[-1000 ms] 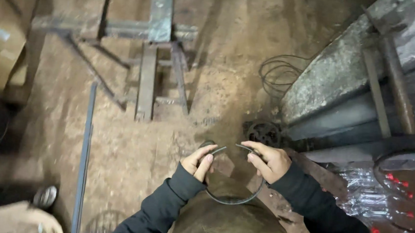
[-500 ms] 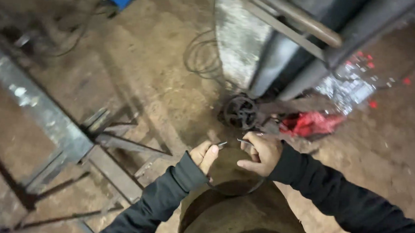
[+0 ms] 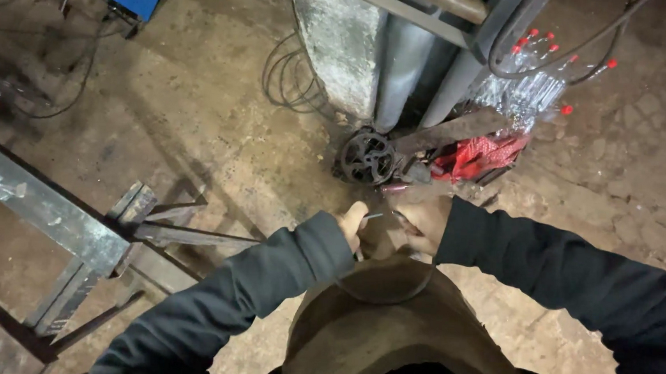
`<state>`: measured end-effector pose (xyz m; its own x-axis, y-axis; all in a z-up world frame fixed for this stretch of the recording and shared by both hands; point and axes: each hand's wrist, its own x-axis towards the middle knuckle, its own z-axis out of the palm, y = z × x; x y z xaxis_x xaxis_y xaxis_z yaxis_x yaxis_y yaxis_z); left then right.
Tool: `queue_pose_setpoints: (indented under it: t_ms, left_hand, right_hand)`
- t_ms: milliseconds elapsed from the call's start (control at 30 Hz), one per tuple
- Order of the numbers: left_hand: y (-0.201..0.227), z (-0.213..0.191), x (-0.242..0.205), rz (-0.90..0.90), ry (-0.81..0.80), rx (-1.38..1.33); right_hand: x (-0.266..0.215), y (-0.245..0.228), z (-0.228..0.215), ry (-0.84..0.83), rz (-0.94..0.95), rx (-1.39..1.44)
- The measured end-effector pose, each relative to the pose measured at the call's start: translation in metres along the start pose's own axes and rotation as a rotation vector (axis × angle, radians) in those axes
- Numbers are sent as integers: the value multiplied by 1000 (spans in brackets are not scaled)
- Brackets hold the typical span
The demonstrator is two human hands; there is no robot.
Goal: Shaping a circular metal band using a hammer and a jig held in a vice.
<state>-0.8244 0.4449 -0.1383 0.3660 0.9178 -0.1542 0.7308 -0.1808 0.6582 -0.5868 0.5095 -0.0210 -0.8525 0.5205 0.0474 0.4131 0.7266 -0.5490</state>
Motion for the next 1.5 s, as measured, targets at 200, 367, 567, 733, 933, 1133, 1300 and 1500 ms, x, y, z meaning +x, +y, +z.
queue_pose_setpoints:
  t_ms: [200,367,567,733,933,1133,1300,1500]
  left_hand:
    - [-11,10,6,-66,-16,-51]
    - [-16,15,3,-125,-36,-113]
    - [-32,16,0,-182,-42,-184]
    - [-66,35,-11,-222,-31,-229]
    - [-56,1,-62,-362,46,-49]
    - [-48,-34,-83,-868,209,-278]
    - [-48,-65,-95,-1003,136,-325]
    - [-75,-58,-105,-1069,176,-324]
  right_hand:
    - [2,14,23,-107,21,114]
    - [14,13,25,-153,-41,99]
    - [40,21,43,-271,6,-26]
    - [68,8,43,-346,7,-129]
    - [105,-15,52,-164,-305,-147]
    - [146,-27,72,-337,-303,-252]
    - [180,-39,75,-404,-370,-239]
    - [219,-55,86,-583,-354,-303]
